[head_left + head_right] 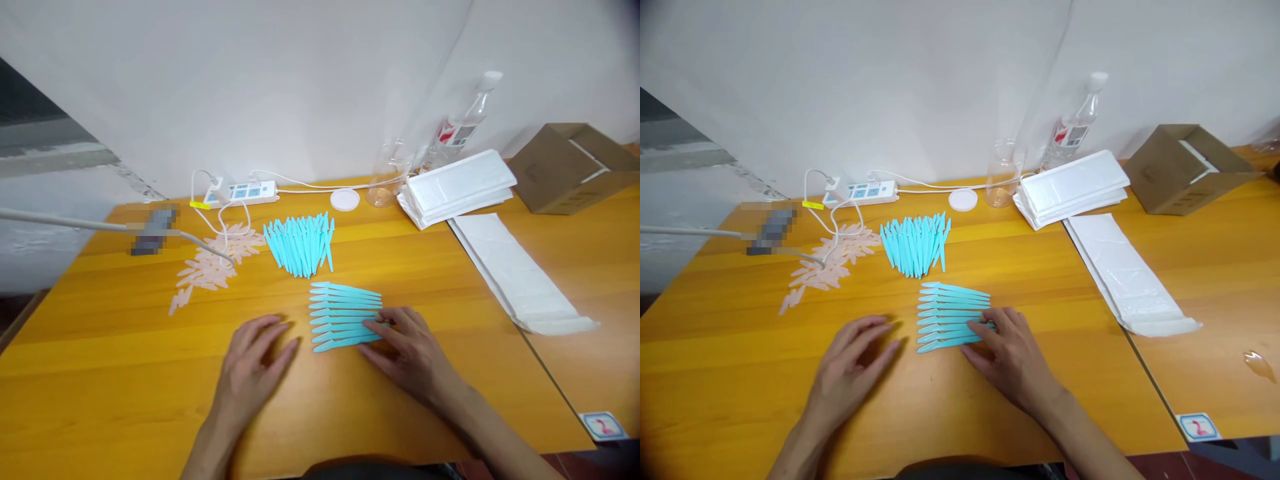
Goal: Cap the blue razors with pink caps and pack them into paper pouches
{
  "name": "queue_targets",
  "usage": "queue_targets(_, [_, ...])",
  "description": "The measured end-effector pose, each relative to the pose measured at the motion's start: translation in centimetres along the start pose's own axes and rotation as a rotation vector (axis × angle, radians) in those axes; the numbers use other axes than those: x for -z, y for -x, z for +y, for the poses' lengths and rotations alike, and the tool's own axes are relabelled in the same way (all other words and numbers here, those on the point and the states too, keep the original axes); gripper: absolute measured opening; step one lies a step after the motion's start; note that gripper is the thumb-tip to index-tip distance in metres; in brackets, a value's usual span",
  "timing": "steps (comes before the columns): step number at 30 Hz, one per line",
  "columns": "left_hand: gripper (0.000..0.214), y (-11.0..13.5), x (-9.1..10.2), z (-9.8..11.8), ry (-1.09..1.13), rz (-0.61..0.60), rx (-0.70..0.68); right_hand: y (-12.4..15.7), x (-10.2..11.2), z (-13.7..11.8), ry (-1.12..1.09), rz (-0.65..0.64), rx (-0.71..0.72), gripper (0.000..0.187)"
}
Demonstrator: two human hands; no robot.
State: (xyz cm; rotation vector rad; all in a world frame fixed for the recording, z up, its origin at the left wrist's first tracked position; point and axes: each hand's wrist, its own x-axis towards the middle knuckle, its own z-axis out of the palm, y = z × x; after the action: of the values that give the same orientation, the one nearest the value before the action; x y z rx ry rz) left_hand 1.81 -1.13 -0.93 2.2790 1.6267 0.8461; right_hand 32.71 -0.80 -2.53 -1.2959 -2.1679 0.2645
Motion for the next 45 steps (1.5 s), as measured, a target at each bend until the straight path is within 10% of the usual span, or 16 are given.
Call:
queue_targets(6, [0.039,-0.6,5.2,-9.1,-0.438,0.226,0.446,-7.2,0.2,2.5,-0.035,0.057,-0.323,0.022])
queue_targets(13, [0.042,-1.3,7.9,-12.6,-0.55,-0.044,0.723,-18.2,-4.3,2.3,-0.058,-0.165,-0.545,0.024])
queue_targets(22, [0.034,-1.8,9.3,-14.8,-0.541,-0.095,0.777,-16.7,-2.3,4.7,-0.21,-0.203,-0.618,0.012])
queue_targets(30, [0.04,-2.4,4.8,-7.8,0.44,-0.131,0.661,-11.4,0.2,4.5,-0.319,-0.1,-0.407,0.018])
queue_targets(36, [0.039,-4.8,0.9,-2.1,1.037,-0.01,0.893,-9.3,-0.4,1.0,-0.23,-0.113,-0.025,0.027])
queue_targets(45, [0.033,-5.6,-0.3,1.4,1.095,0.044,0.841,-8.6,-1.1,0.2,-0.03,-0.014,0.149,0.027])
